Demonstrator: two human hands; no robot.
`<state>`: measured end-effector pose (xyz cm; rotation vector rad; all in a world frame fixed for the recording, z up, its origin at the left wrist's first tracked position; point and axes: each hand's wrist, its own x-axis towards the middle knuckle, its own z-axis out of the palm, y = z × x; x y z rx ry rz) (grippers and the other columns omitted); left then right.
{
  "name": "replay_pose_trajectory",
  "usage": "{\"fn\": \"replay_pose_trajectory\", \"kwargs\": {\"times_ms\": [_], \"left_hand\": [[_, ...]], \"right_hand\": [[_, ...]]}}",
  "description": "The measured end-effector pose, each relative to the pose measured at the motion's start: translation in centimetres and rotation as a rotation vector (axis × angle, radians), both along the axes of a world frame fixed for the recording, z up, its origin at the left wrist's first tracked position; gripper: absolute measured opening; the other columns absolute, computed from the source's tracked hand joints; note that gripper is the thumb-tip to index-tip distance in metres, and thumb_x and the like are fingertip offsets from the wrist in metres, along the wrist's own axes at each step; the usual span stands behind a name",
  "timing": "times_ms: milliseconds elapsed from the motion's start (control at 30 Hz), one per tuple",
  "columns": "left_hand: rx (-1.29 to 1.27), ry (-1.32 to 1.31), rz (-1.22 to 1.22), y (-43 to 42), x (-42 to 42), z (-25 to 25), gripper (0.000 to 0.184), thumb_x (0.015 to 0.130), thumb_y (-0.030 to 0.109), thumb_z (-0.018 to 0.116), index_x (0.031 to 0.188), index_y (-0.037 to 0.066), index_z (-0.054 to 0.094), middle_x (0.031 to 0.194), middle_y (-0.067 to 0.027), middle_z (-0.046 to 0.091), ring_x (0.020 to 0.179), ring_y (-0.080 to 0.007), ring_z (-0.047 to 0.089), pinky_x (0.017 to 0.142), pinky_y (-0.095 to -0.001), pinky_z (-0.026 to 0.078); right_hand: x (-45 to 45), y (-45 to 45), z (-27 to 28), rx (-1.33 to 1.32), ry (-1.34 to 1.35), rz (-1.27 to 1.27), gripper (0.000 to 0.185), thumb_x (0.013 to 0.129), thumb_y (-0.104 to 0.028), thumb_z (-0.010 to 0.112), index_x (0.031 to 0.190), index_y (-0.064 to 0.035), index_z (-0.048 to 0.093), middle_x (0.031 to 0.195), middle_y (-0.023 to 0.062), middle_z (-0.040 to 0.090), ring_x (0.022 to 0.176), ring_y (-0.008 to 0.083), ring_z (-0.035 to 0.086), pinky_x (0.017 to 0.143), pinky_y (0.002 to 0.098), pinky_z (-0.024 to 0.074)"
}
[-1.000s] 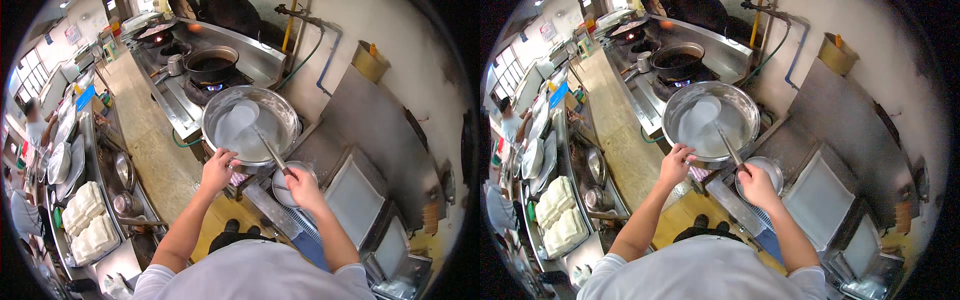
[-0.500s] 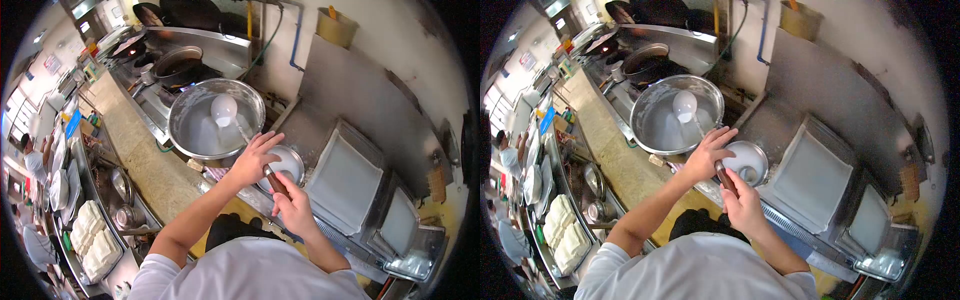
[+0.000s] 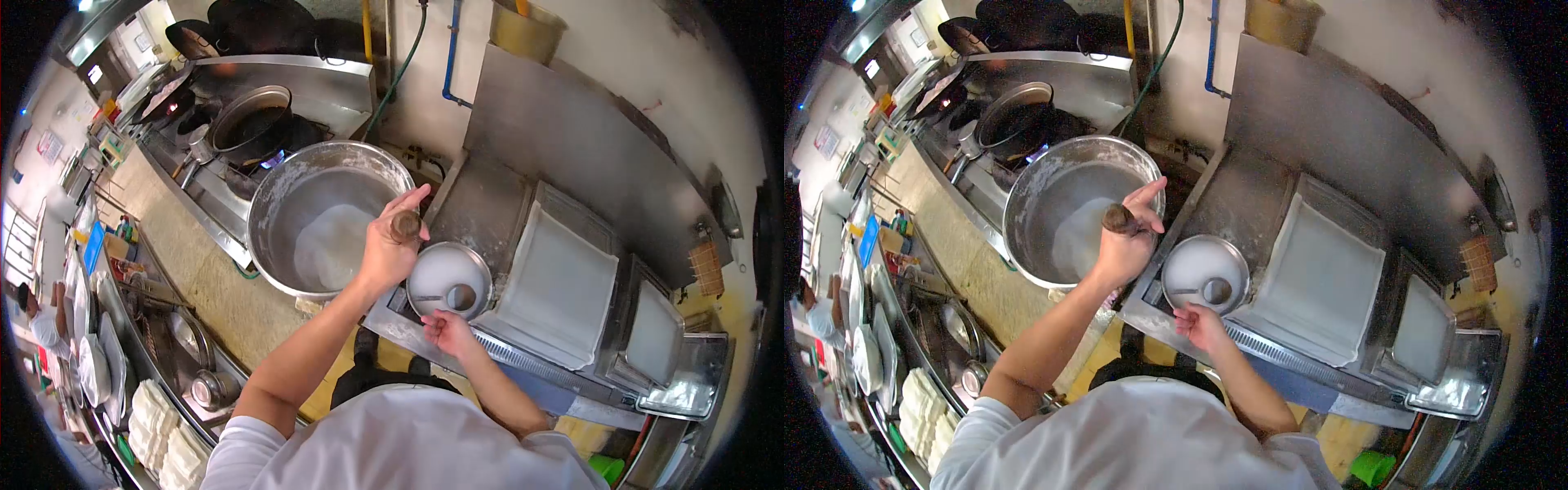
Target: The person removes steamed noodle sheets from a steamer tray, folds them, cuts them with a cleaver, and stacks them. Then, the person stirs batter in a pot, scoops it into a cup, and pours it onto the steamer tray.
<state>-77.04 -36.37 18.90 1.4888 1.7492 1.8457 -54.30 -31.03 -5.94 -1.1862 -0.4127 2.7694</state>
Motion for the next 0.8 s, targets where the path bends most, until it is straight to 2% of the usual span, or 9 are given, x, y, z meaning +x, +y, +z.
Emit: {"fn": "replay_pose_trajectory", "kwargs": {"times_ms": [133, 200, 267, 300, 400, 433, 567, 667, 800], "left_hand": [[-0.009, -0.276, -0.009, 0.3, -3.6, 0.7, 0.030, 0.069, -0.022, 0.047, 0.076, 0.004, 0.060, 0.145, -0.0213, 0.059, 0.134, -0.0323, 0.057, 0.104, -0.0372, 0.045], [0.053, -0.234, 0.005, 1.1, -7.5, -1.3, 0.030, 0.070, -0.023, 0.046, 0.077, 0.004, 0.059, 0.147, -0.0219, 0.058, 0.134, -0.0298, 0.057, 0.103, -0.0358, 0.045], [0.052, -0.487, 0.014, 1.7, -10.5, -2.3, 0.033, 0.075, -0.025, 0.043, 0.077, 0.004, 0.059, 0.149, -0.0219, 0.055, 0.136, -0.0293, 0.055, 0.103, -0.0351, 0.045], [0.088, -0.542, 0.017, 1.8, -12.0, -2.7, 0.033, 0.077, -0.025, 0.042, 0.076, 0.004, 0.059, 0.149, -0.0217, 0.055, 0.136, -0.0301, 0.055, 0.103, -0.0351, 0.045], [0.167, -0.582, 0.018, 1.8, -16.3, -4.1, 0.034, 0.081, -0.025, 0.042, 0.078, 0.004, 0.058, 0.151, -0.0224, 0.053, 0.137, -0.0344, 0.054, 0.105, -0.0376, 0.046], [0.187, -0.615, 0.009, 1.8, -17.5, -4.5, 0.033, 0.081, -0.025, 0.041, 0.079, 0.003, 0.059, 0.150, -0.0230, 0.053, 0.137, -0.0350, 0.054, 0.107, -0.0388, 0.045], [0.226, -0.720, 0.007, 0.6, -20.5, -4.9, 0.034, 0.079, -0.028, 0.038, 0.079, 0.001, 0.055, 0.147, -0.0282, 0.053, 0.132, -0.0401, 0.057, 0.113, -0.0499, 0.046], [0.231, -0.736, 0.050, -0.6, -22.5, -5.3, 0.033, 0.078, -0.029, 0.038, 0.078, 0.001, 0.054, 0.144, -0.0309, 0.053, 0.128, -0.0410, 0.059, 0.109, -0.0518, 0.051], [0.185, -0.711, 0.106, -3.4, -24.6, -3.8, 0.033, 0.078, -0.029, 0.037, 0.078, 0.000, 0.053, 0.143, -0.0320, 0.053, 0.127, -0.0400, 0.061, 0.108, -0.0528, 0.053]], "right_hand": [[-2.8, 0.2, -3.7, -0.266, 0.138, -0.183, 0.017, 0.093, -0.021, 0.068, 0.096, -0.0049, 0.064, 0.098, 0.0190, 0.073, 0.078, 0.0287, 0.069, 0.072, 0.0429, 0.0587], [-4.5, 0.1, -3.8, -0.245, 0.032, -0.365, 0.021, 0.096, -0.023, 0.066, 0.092, -0.0029, 0.064, 0.093, 0.0173, 0.071, 0.075, 0.0268, 0.066, 0.069, 0.0388, 0.0570], [-6.3, -0.2, -2.9, -0.261, -0.080, -0.534, 0.024, 0.098, -0.027, 0.065, 0.091, -0.0039, 0.065, 0.090, 0.0152, 0.070, 0.069, 0.0245, 0.062, 0.065, 0.0369, 0.0533], [-7.0, -0.5, -0.9, -0.239, -0.092, -0.556, 0.025, 0.100, -0.028, 0.064, 0.090, -0.0048, 0.064, 0.079, 0.0083, 0.065, 0.070, 0.0201, 0.064, 0.064, 0.0299, 0.0543], [-6.8, -0.2, -3.8, -0.179, 0.024, -0.524, 0.024, 0.102, -0.032, 0.062, 0.093, -0.0103, 0.065, 0.070, -0.0001, 0.059, 0.058, 0.0131, 0.052, 0.056, 0.0277, 0.0465], [-7.4, -0.2, -3.9, -0.083, -0.204, -0.569, 0.024, 0.104, -0.035, 0.060, 0.092, -0.0158, 0.066, 0.062, -0.0055, 0.050, 0.051, 0.0102, 0.041, 0.051, 0.0281, 0.0377], [-6.2, 0.4, -2.5, 0.099, -0.203, -0.540, 0.022, 0.103, -0.035, 0.061, 0.090, -0.0177, 0.063, 0.067, -0.0043, 0.055, 0.050, 0.0119, 0.040, 0.051, 0.0295, 0.0357], [-6.1, 0.2, 1.6, 0.222, -0.288, -0.511, 0.021, 0.103, -0.034, 0.061, 0.091, -0.0175, 0.063, 0.072, -0.0039, 0.057, 0.052, 0.0132, 0.044, 0.053, 0.0312, 0.0391], [-7.4, 0.0, 9.1, 0.725, -0.353, -0.486, 0.015, 0.104, -0.018, 0.060, 0.095, -0.0066, 0.064, 0.078, 0.0031, 0.062, 0.068, 0.0178, 0.061, 0.063, 0.0369, 0.0525]]}}
